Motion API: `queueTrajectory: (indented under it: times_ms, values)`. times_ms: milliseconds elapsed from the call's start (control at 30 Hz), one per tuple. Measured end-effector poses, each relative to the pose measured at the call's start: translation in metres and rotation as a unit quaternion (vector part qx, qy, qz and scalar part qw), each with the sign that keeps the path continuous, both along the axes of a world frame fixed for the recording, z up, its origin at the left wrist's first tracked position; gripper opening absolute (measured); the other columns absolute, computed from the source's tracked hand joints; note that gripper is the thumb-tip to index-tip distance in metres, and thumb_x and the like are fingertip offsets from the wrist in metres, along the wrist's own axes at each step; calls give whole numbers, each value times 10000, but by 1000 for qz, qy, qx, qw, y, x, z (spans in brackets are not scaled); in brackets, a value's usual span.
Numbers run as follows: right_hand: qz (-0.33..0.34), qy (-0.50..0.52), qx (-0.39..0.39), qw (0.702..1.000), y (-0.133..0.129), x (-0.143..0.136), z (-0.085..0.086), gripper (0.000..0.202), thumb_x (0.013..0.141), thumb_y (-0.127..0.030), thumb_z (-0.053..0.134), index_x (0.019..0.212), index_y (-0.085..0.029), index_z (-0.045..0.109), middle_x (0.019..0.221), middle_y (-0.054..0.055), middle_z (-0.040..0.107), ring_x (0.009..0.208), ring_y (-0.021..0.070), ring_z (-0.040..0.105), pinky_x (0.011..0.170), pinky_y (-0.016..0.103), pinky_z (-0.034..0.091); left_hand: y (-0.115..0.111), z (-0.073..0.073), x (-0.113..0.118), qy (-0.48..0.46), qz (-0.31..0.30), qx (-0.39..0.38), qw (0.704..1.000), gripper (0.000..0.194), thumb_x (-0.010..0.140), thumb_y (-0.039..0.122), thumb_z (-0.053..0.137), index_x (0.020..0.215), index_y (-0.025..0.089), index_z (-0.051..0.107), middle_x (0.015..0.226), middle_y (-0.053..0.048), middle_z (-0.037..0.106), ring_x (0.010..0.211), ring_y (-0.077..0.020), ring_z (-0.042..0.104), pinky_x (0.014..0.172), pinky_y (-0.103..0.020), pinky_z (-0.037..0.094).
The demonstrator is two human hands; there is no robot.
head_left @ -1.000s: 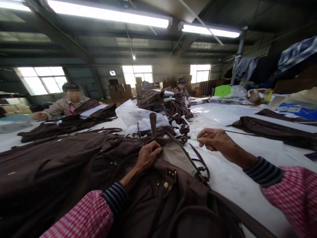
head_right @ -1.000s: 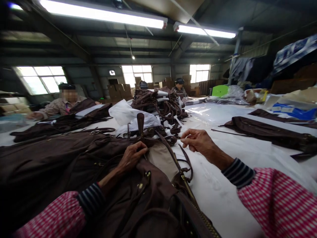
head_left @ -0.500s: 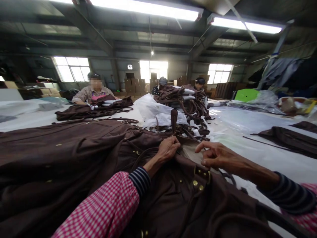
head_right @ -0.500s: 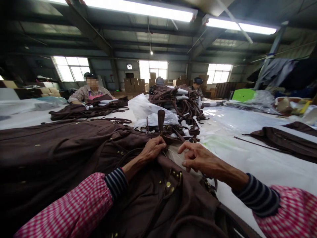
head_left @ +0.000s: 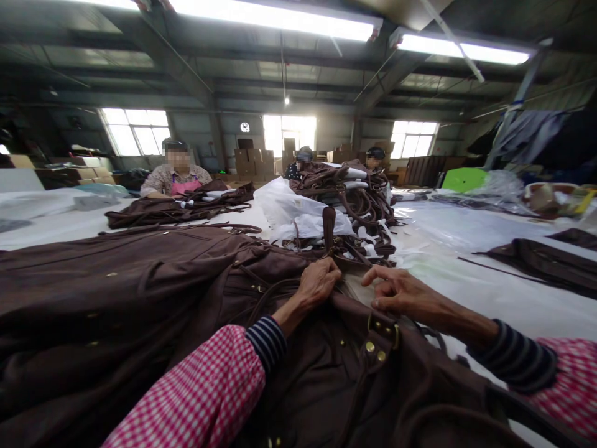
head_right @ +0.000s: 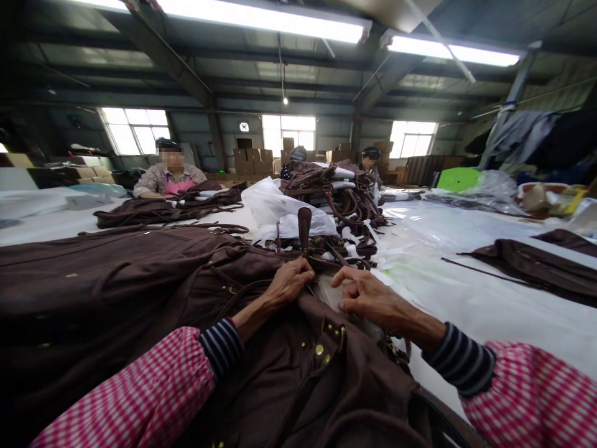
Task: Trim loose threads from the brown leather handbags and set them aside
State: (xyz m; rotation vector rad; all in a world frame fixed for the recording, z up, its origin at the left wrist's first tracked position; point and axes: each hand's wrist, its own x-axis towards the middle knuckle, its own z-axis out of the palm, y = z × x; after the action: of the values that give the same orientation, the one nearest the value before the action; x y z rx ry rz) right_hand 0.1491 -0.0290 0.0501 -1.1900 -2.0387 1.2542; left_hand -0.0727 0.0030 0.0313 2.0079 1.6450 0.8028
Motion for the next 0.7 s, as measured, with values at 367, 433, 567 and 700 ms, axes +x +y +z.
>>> queueTrajectory:
  times_ms: [367, 433, 567, 700]
  values:
    - [-18, 27, -6, 999, -2, -8, 2, 344, 668, -230, 636, 995, -204, 529, 518, -99, 462, 470, 96, 398, 483, 232, 262, 1, -1, 0, 10, 1, 5, 1000, 144, 837, 254, 537, 837, 211, 674, 885, -28, 727, 872, -211, 657, 799, -292, 449]
    - [-14, 27, -7, 1000, -3, -7, 2, 344, 678, -221, 639, 1004, -206, 530, 527, -98, 471, 473, 97, 407, 485, 231, 274, 0, 0, 0, 12, 3, 3, 1000, 142, 836, 254, 540, 836, 210, 675, 872, -30, 724, 858, -211, 655, 792, -291, 451]
    - [-23, 21, -2, 999, -3, -7, 3, 347, 675, -234, 644, 1001, -202, 532, 518, -104, 459, 466, 94, 406, 482, 229, 262, 0, 0, 1, 10, 5, 1, 1000, 140, 840, 263, 545, 841, 211, 675, 883, -34, 730, 874, -215, 658, 808, -296, 449]
    - [-33, 14, 6, 999, -3, -7, 2, 351, 670, -225, 640, 1002, -196, 530, 518, -108, 446, 470, 87, 380, 481, 227, 249, 1, -2, 1, 8, 5, 4, 1000, 140, 843, 266, 544, 834, 210, 671, 899, -38, 734, 894, -216, 659, 815, -296, 439]
